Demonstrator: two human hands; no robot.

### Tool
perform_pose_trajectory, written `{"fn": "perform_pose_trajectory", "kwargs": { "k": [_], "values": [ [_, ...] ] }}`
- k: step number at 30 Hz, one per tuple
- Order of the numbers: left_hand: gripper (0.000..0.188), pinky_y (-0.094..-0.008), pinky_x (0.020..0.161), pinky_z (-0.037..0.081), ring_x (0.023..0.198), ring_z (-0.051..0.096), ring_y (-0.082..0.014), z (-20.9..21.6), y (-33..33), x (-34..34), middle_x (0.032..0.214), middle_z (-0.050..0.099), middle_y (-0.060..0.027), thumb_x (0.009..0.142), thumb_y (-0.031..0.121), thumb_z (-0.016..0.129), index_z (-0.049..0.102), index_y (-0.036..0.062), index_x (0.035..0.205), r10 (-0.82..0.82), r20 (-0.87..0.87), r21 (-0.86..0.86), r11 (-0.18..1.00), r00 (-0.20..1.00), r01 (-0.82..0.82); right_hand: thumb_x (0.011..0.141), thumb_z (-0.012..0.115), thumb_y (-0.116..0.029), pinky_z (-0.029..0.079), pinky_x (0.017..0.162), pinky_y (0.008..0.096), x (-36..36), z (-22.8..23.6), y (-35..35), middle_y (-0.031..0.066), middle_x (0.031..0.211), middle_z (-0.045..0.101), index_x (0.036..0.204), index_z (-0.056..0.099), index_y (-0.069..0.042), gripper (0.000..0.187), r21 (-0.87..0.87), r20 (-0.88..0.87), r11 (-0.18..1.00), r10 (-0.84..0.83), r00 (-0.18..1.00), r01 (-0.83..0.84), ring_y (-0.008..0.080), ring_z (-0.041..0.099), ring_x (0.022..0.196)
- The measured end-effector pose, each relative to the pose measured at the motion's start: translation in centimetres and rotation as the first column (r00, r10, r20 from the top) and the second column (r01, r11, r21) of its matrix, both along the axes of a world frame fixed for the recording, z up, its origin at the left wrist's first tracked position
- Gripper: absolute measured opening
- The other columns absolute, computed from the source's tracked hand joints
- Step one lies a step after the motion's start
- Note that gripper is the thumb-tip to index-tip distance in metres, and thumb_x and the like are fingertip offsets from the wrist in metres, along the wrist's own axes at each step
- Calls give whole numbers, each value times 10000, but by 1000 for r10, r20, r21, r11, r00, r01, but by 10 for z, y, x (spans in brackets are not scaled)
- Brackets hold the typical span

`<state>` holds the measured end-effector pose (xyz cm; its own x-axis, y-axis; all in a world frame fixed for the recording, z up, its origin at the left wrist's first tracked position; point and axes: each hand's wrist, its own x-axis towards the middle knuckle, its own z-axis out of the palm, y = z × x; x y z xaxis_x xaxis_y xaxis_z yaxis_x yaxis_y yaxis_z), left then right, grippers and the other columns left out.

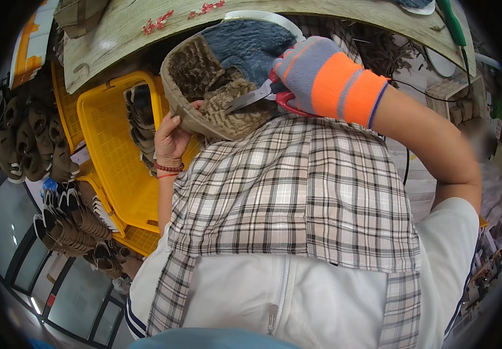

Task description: The person trims the interior lining of several beige boots using scissors and a green electric trimmer. They handle the boots one at a time, cutting away excess material from the inside and occasionally using the electric tool to smooth the edges before placing the boots back on the table.

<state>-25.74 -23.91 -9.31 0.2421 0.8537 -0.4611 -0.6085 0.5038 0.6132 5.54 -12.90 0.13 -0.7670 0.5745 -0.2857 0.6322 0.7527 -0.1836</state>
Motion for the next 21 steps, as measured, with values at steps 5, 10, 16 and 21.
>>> {"fn": "perform_pose_trajectory", "kwargs": {
  "k": [5,10,16,21],
  "values": [
    [500,-402,981,400,1140,497,-278,-6,-2,-2,1298,430,-255,873,148,504,360,-89,1289,-3,-71,21,1000,997,5,739,671,-318,504,601,311,-10,-4,3,51,758,637,870,652,-115,242,36,161,998,45,986,-51,197,642,734],
    [500,-400,996,380,1164,483,-288,-3,1,1,1288,447,-252,876,139,488,351,-88,1300,-14,-92,37,999,996,17,739,667,-285,513,566,310,-15,-2,7,50,744,639,843,651,-92,220,14,226,995,93,970,-99,195,650,680],
    [497,-406,1023,344,1189,464,-305,3,-12,3,1307,430,-258,878,120,474,341,-87,1310,1,-71,67,998,997,3,717,691,-320,510,617,300,16,4,-2,49,752,639,928,638,-86,320,40,-78,998,-46,996,49,216,647,687],
    [510,-409,1026,337,1198,456,-318,10,0,-1,1303,438,-252,867,118,487,340,-92,1309,30,-82,89,996,996,-23,734,705,-398,510,642,313,44,-2,2,80,784,646,1024,609,-69,449,-57,-302,920,-387,871,388,241,640,706]
  ]
}}
